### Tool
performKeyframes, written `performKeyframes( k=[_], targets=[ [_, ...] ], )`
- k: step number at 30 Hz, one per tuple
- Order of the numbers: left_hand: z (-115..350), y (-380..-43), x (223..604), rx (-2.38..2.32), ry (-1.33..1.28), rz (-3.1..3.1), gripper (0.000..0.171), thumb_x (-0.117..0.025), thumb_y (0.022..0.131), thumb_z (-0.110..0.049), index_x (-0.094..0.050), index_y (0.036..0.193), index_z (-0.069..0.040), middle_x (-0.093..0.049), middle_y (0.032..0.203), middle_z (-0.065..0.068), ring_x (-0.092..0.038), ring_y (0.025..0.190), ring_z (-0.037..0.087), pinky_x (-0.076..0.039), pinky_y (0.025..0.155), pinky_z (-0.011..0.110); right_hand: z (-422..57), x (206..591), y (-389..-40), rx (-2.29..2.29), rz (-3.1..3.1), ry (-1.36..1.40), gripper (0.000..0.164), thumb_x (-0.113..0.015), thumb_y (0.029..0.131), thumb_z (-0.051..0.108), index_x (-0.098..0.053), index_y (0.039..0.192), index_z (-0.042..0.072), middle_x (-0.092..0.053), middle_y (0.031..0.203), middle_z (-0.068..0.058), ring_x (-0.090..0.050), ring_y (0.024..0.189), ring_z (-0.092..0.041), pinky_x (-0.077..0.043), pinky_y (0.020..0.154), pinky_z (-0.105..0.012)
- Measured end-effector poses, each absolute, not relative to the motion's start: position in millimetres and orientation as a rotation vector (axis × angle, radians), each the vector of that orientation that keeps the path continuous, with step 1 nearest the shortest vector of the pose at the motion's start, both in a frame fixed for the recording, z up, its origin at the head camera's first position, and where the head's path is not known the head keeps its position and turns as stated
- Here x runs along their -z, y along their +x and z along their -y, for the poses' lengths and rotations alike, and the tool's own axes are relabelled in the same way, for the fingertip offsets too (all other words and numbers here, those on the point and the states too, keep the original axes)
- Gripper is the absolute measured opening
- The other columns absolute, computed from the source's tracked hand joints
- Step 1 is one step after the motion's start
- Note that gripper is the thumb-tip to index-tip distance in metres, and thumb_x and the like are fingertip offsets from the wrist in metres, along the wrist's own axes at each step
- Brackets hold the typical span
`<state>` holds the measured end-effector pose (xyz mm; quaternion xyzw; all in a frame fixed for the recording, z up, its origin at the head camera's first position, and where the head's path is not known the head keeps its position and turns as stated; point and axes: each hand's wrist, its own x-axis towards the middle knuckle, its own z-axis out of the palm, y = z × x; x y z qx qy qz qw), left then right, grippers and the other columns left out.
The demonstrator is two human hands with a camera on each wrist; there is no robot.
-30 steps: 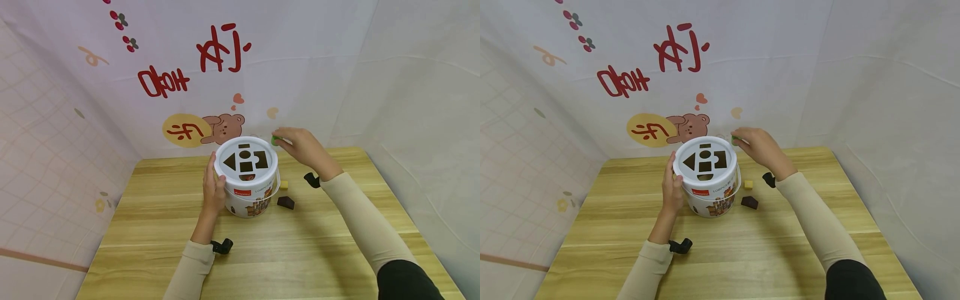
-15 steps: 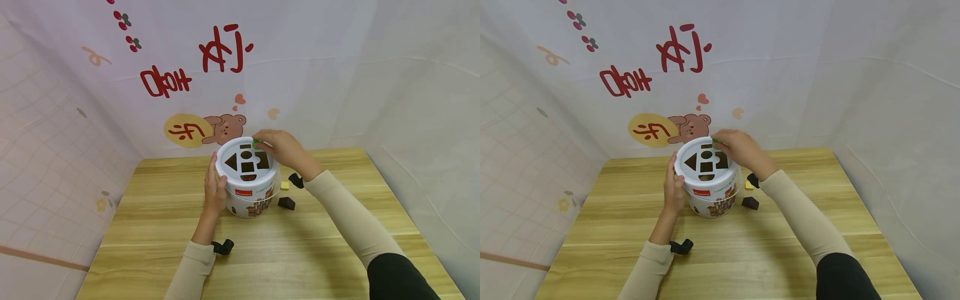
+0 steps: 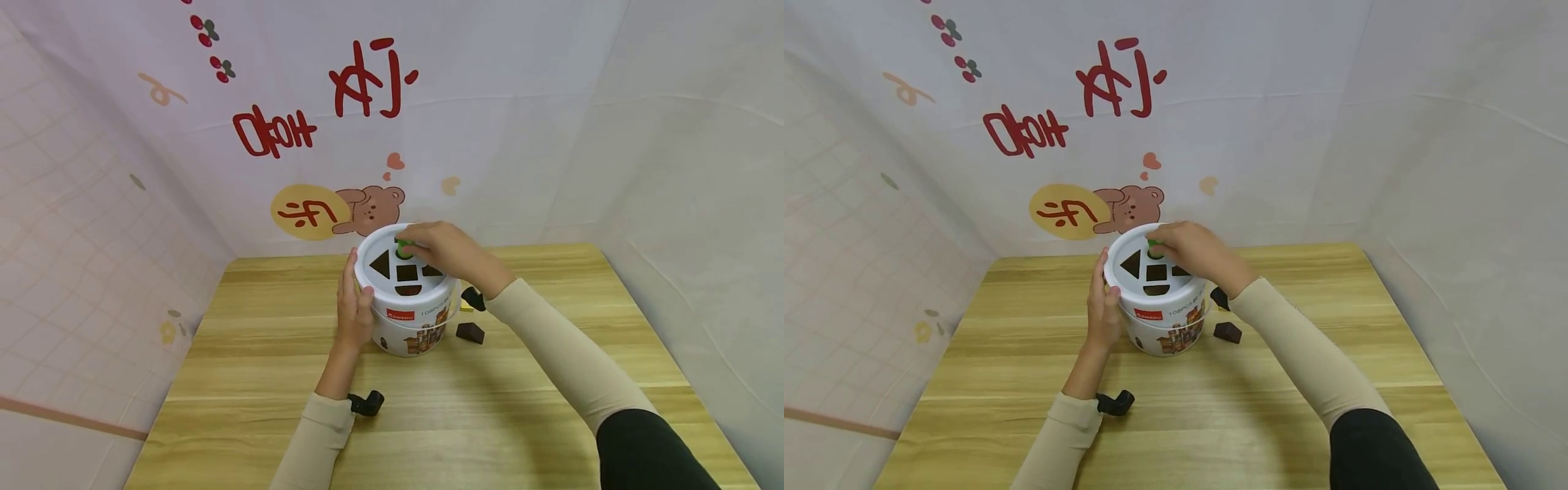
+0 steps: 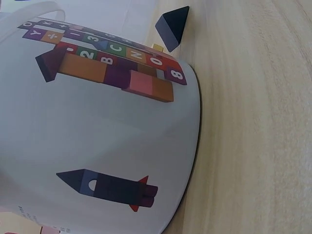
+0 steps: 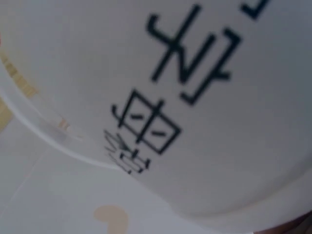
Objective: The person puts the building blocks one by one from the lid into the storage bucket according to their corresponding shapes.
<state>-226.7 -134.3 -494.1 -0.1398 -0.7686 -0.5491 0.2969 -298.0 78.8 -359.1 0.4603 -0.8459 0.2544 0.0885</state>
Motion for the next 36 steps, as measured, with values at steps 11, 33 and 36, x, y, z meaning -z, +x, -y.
performKeyframes(
  k=[11,33,36],
  targets=[
    [132.6,-224.8,490.1,1.437,-0.364,2.045,0.077,-0.038,0.097,-0.043,-0.028,0.167,-0.012,-0.036,0.167,0.010,-0.037,0.149,0.031,-0.032,0.119,0.062,-84.9,357.7,-298.5,-0.766,2.541,1.330,0.041,-0.070,0.103,0.023,-0.069,0.136,-0.001,-0.070,0.135,-0.017,-0.063,0.130,-0.034,-0.047,0.112,-0.048],
    [133.4,-228.4,493.4,1.453,-0.374,2.011,0.077,-0.041,0.095,-0.040,-0.030,0.166,-0.011,-0.037,0.167,0.010,-0.037,0.151,0.031,-0.030,0.121,0.061,-195.7,480.8,-332.8,-0.863,2.919,0.761,0.044,-0.062,0.107,0.020,-0.060,0.144,-0.004,-0.062,0.143,-0.026,-0.056,0.134,-0.047,-0.043,0.112,-0.062],
    [133.1,-227.9,492.8,1.456,-0.366,2.017,0.077,-0.041,0.096,-0.041,-0.030,0.166,-0.012,-0.037,0.167,0.009,-0.037,0.150,0.030,-0.030,0.121,0.061,-197.4,498.7,-328.5,-0.839,2.935,0.764,0.045,-0.064,0.106,0.020,-0.062,0.143,-0.004,-0.063,0.142,-0.026,-0.058,0.132,-0.047,-0.045,0.111,-0.061]
  ],
)
